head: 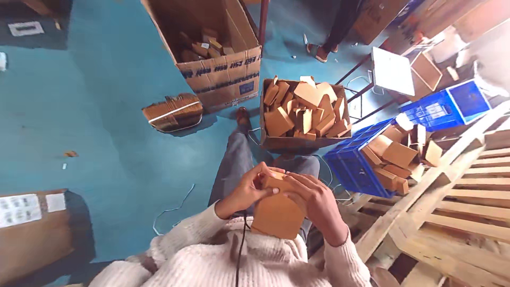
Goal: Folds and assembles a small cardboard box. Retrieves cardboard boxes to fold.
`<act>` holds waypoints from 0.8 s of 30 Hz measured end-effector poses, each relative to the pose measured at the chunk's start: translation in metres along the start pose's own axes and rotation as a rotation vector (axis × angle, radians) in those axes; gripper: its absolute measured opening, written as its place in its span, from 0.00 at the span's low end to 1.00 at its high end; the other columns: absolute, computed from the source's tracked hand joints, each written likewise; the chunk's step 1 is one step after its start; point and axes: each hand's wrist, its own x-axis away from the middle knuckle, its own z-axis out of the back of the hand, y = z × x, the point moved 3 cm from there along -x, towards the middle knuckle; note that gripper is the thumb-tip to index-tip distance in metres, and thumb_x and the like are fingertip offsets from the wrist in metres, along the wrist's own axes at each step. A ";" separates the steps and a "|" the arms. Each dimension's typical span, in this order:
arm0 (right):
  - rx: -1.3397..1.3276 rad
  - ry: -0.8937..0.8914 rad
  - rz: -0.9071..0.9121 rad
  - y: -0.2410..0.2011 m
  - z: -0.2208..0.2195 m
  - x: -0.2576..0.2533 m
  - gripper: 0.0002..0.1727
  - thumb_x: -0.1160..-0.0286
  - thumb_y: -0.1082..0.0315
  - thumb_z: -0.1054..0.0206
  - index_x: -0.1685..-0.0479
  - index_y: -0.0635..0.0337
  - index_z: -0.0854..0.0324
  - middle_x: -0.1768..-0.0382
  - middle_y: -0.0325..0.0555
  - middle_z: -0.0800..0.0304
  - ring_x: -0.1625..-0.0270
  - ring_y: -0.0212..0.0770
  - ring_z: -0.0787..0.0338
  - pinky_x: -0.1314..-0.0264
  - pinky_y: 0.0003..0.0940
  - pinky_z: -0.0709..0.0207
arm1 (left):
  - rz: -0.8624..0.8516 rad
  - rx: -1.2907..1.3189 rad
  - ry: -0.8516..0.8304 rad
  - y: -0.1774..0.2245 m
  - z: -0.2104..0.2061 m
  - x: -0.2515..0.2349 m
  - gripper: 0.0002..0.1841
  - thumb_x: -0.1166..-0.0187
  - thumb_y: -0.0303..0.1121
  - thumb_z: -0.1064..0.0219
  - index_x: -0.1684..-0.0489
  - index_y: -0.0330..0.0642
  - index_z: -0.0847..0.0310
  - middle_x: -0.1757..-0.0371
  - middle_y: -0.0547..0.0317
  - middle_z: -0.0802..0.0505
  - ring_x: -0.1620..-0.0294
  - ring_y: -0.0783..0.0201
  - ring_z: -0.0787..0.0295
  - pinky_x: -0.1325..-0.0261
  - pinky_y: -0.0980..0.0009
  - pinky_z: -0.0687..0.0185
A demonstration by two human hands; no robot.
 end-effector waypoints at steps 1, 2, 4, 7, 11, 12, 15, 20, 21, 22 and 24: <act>-0.046 0.014 0.011 0.007 -0.002 -0.002 0.17 0.18 0.52 0.34 0.43 0.49 0.08 0.40 0.39 0.06 0.39 0.40 0.08 0.40 0.39 0.14 | 0.009 0.010 0.000 -0.004 0.001 -0.002 0.18 0.30 0.19 0.27 0.47 0.38 0.30 0.30 0.47 0.13 0.30 0.55 0.13 0.33 0.59 0.12; -0.093 0.027 0.017 0.013 -0.006 -0.004 0.16 0.18 0.52 0.33 0.45 0.48 0.07 0.42 0.38 0.06 0.41 0.39 0.08 0.42 0.38 0.14 | 0.015 0.019 -0.001 -0.006 0.003 -0.004 0.18 0.30 0.19 0.27 0.46 0.38 0.30 0.29 0.47 0.13 0.30 0.55 0.13 0.33 0.59 0.13; -0.186 0.042 0.012 0.025 -0.012 -0.007 0.15 0.19 0.52 0.32 0.45 0.46 0.06 0.42 0.37 0.06 0.42 0.38 0.10 0.42 0.38 0.16 | 0.017 0.042 0.003 -0.011 0.006 -0.009 0.18 0.31 0.19 0.27 0.47 0.38 0.29 0.29 0.47 0.13 0.30 0.54 0.13 0.33 0.59 0.12; -0.309 0.055 -0.013 0.039 -0.013 -0.012 0.13 0.21 0.55 0.29 0.46 0.47 0.06 0.41 0.37 0.07 0.40 0.37 0.12 0.38 0.38 0.18 | 0.005 0.057 0.029 -0.016 0.003 -0.018 0.18 0.31 0.18 0.27 0.48 0.39 0.29 0.29 0.48 0.12 0.30 0.55 0.13 0.34 0.60 0.12; -0.457 0.073 -0.087 0.070 -0.012 -0.028 0.17 0.22 0.57 0.28 0.41 0.53 0.08 0.36 0.42 0.08 0.36 0.39 0.12 0.32 0.39 0.19 | 0.007 -0.067 0.088 -0.009 0.002 -0.053 0.28 0.29 0.28 0.24 0.31 0.33 0.30 0.22 0.48 0.18 0.34 0.59 0.11 0.37 0.63 0.10; -0.490 0.071 -0.124 0.084 -0.007 -0.035 0.19 0.23 0.57 0.27 0.39 0.55 0.09 0.36 0.43 0.08 0.36 0.39 0.12 0.31 0.41 0.19 | 0.014 -0.103 0.126 -0.008 0.004 -0.065 0.39 0.28 0.35 0.23 0.18 0.33 0.40 0.17 0.47 0.25 0.33 0.60 0.12 0.36 0.64 0.10; -0.543 0.245 -0.319 0.158 0.018 -0.055 0.25 0.25 0.60 0.28 0.34 0.67 0.17 0.33 0.53 0.13 0.34 0.38 0.12 0.32 0.37 0.16 | -0.056 -0.241 0.326 -0.019 0.024 -0.095 0.61 0.30 0.61 0.26 0.05 0.38 0.65 0.05 0.44 0.50 0.11 0.53 0.36 0.17 0.55 0.27; -0.892 0.856 -0.799 0.337 0.041 -0.102 0.31 0.09 0.54 0.45 0.13 0.59 0.44 0.31 0.51 0.21 0.36 0.41 0.14 0.36 0.41 0.16 | -0.046 -0.370 0.601 -0.023 0.069 -0.099 0.53 0.22 0.68 0.41 0.09 0.33 0.56 0.08 0.43 0.42 0.20 0.57 0.25 0.27 0.59 0.18; -0.963 0.880 -0.850 0.366 0.036 -0.116 0.31 0.09 0.54 0.44 0.13 0.59 0.45 0.28 0.52 0.23 0.34 0.44 0.15 0.34 0.42 0.16 | -0.017 -0.385 0.651 -0.027 0.078 -0.093 0.53 0.22 0.67 0.41 0.11 0.30 0.54 0.10 0.42 0.40 0.22 0.58 0.22 0.29 0.60 0.17; -1.021 0.887 -0.878 0.394 0.028 -0.129 0.32 0.10 0.56 0.43 0.13 0.60 0.46 0.26 0.54 0.24 0.32 0.46 0.14 0.32 0.44 0.16 | 0.014 -0.402 0.693 -0.032 0.086 -0.086 0.53 0.22 0.67 0.41 0.12 0.28 0.53 0.11 0.41 0.37 0.24 0.59 0.21 0.31 0.60 0.16; -0.986 0.846 -0.946 0.444 0.005 -0.152 0.33 0.12 0.60 0.39 0.13 0.62 0.47 0.28 0.56 0.23 0.38 0.45 0.11 0.38 0.40 0.13 | 0.085 -0.432 0.765 -0.043 0.099 -0.072 0.51 0.20 0.65 0.41 0.14 0.27 0.51 0.14 0.42 0.34 0.28 0.62 0.18 0.34 0.63 0.14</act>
